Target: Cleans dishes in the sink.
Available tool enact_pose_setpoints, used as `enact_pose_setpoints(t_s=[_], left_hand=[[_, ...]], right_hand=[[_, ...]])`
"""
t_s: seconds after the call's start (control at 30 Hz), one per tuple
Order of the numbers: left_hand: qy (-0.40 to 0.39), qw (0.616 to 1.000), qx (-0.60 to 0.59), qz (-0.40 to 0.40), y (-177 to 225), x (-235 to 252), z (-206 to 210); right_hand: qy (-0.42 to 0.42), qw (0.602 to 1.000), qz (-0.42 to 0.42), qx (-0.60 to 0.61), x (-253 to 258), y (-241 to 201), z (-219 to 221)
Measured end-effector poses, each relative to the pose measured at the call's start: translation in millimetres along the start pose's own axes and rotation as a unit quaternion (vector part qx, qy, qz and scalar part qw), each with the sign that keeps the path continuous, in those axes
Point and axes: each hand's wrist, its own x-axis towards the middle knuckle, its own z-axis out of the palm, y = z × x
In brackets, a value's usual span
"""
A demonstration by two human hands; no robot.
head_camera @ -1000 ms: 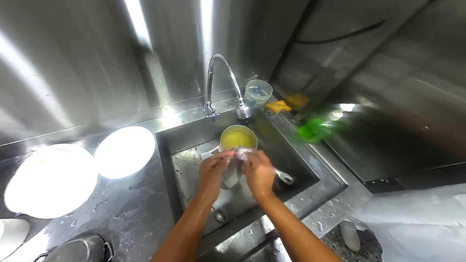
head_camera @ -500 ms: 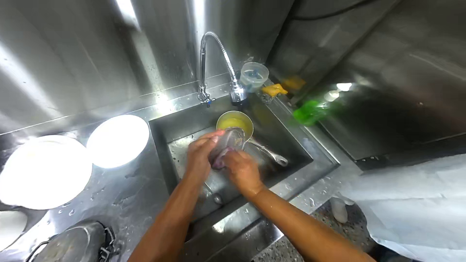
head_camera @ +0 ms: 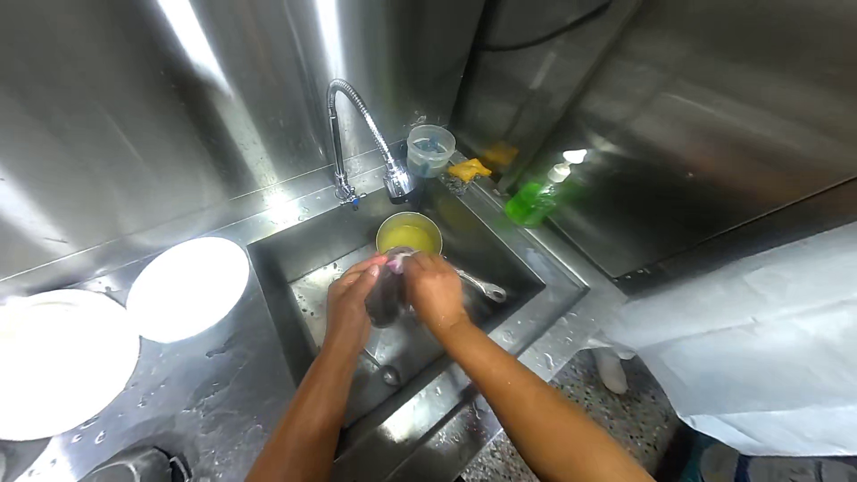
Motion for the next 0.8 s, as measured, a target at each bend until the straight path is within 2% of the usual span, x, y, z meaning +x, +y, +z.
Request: enact_pose_setpoints(t_s=[0.07, 0.13, 0.17, 0.2, 0.23, 0.27, 0.33, 0.37, 0.43, 0.53, 0.6, 0.7, 0.8], left_hand=[[-0.020, 0.999, 0.014, 0.047, -4, 5, -3], [-0.004, 0.998, 0.011, 0.055, -10, 8, -6], [0.017, 0.999, -0.001, 0.042, -12, 6, -8], [0.038, 0.999, -0.012, 0.024, -14, 5, -11], [0.063, 0.998, -0.021, 0.004, -14, 3, -13], [0.084, 0.996, -0.027, -0.014, -14, 2, -14], [0.101, 0.994, -0.035, -0.036, -12, 1, -15], [0.096, 0.994, -0.039, -0.043, -11, 0, -16], [0.082, 0.994, -0.054, -0.055, -9, -2, -14], [0.098, 0.992, -0.042, -0.063, -4, -7, -1], [0.119, 0.992, -0.011, -0.050, -1, -10, 0], [0.099, 0.994, 0.033, -0.032, 4, -16, -1], [0.070, 0.990, 0.120, 0.035, 1, -20, -7]], right_hand=[[-0.132, 0.981, 0.141, 0.025, -8, -16, -7], [-0.319, 0.904, 0.245, 0.147, -5, -29, -20], [-0.366, 0.865, 0.262, 0.223, -5, -29, -23], [-0.378, 0.834, 0.274, 0.295, -6, -25, -26], [-0.351, 0.816, 0.294, 0.353, -8, -21, -31], [-0.289, 0.813, 0.320, 0.391, -13, -17, -36], [-0.116, 0.839, 0.350, 0.401, -16, -14, -48], [-0.036, 0.859, 0.331, 0.389, -15, -16, -51], [0.039, 0.907, 0.213, 0.360, -11, -25, -47], [-0.011, 0.962, -0.013, 0.273, 0, -37, -17], [-0.054, 0.976, -0.067, 0.201, 7, -31, -8], [-0.089, 0.975, -0.001, 0.203, 14, -21, -18], [-0.183, 0.941, 0.171, 0.228, 14, -12, -28]])
